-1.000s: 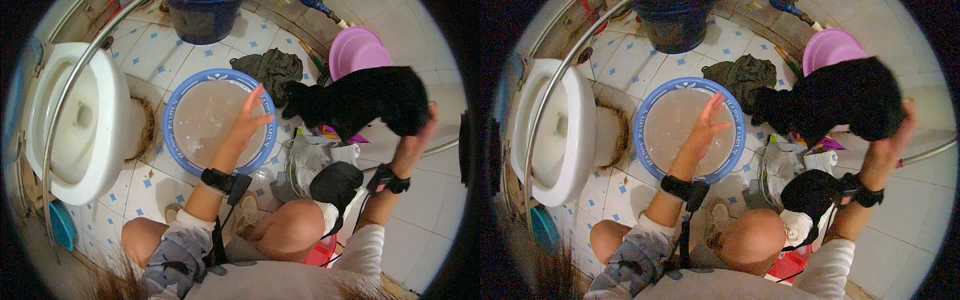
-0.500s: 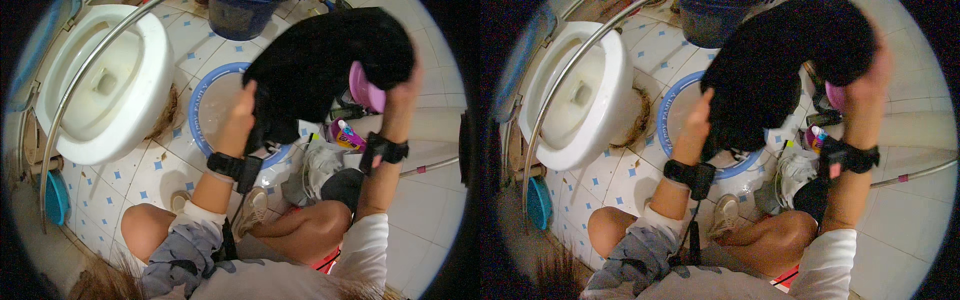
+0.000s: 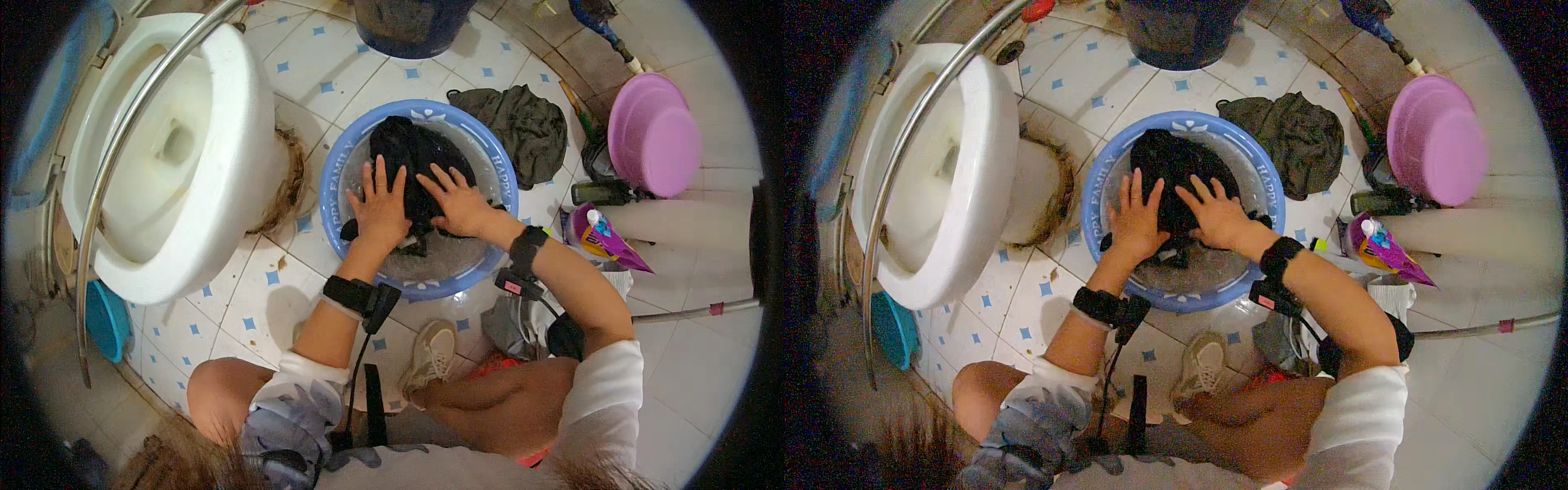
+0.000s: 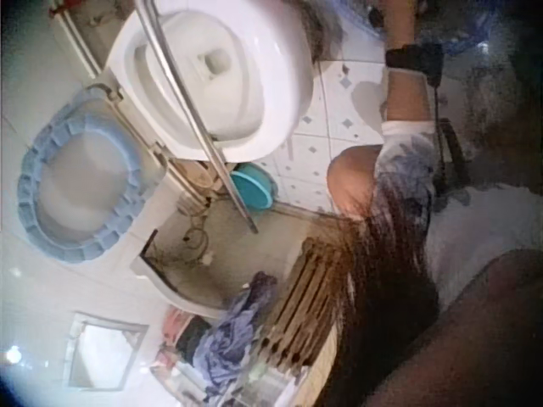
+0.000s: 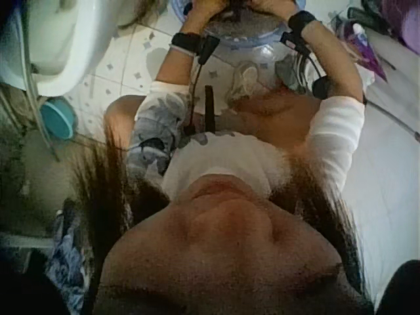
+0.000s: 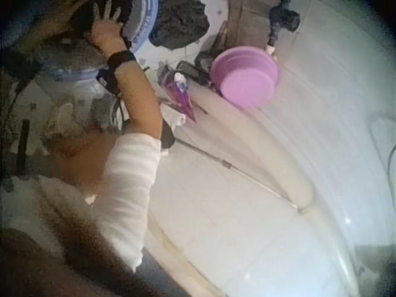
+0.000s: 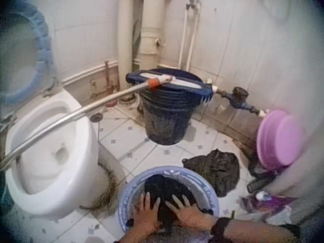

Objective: Washing a black garment by hand in a basin of soapy water.

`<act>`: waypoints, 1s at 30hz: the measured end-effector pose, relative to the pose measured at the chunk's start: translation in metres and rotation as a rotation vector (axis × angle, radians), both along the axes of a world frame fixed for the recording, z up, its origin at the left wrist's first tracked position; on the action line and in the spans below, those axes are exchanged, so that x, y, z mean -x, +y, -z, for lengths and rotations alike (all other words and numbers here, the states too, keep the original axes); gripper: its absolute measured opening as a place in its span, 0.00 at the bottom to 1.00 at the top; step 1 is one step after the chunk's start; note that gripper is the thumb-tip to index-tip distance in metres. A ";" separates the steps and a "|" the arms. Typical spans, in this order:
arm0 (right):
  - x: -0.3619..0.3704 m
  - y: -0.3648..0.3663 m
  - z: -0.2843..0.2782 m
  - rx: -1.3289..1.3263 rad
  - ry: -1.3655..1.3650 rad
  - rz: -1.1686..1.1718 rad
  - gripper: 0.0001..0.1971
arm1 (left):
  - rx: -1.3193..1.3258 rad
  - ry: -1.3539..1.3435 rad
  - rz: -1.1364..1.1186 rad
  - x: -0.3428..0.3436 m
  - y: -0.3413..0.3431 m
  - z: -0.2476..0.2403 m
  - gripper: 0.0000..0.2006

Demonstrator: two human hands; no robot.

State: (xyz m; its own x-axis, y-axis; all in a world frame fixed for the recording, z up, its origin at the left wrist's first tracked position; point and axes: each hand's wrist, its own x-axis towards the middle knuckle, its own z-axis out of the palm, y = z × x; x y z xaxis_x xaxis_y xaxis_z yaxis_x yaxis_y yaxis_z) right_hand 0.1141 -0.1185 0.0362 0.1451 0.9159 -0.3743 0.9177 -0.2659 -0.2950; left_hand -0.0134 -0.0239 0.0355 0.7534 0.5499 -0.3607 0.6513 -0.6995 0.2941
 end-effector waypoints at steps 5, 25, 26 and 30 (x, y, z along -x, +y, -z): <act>-0.010 0.011 0.019 0.234 -0.113 -0.105 0.44 | 0.103 0.164 0.046 -0.012 0.008 0.027 0.42; 0.022 -0.025 0.030 -0.126 0.472 0.226 0.43 | 1.218 -0.473 -0.410 -0.032 0.052 -0.042 0.13; 0.029 -0.025 0.031 -0.132 0.469 0.234 0.43 | 1.385 -0.556 -0.440 -0.036 0.054 -0.059 0.11; 0.041 -0.018 0.038 -0.256 0.800 0.379 0.36 | 1.580 -0.791 -0.434 -0.045 0.047 -0.117 0.06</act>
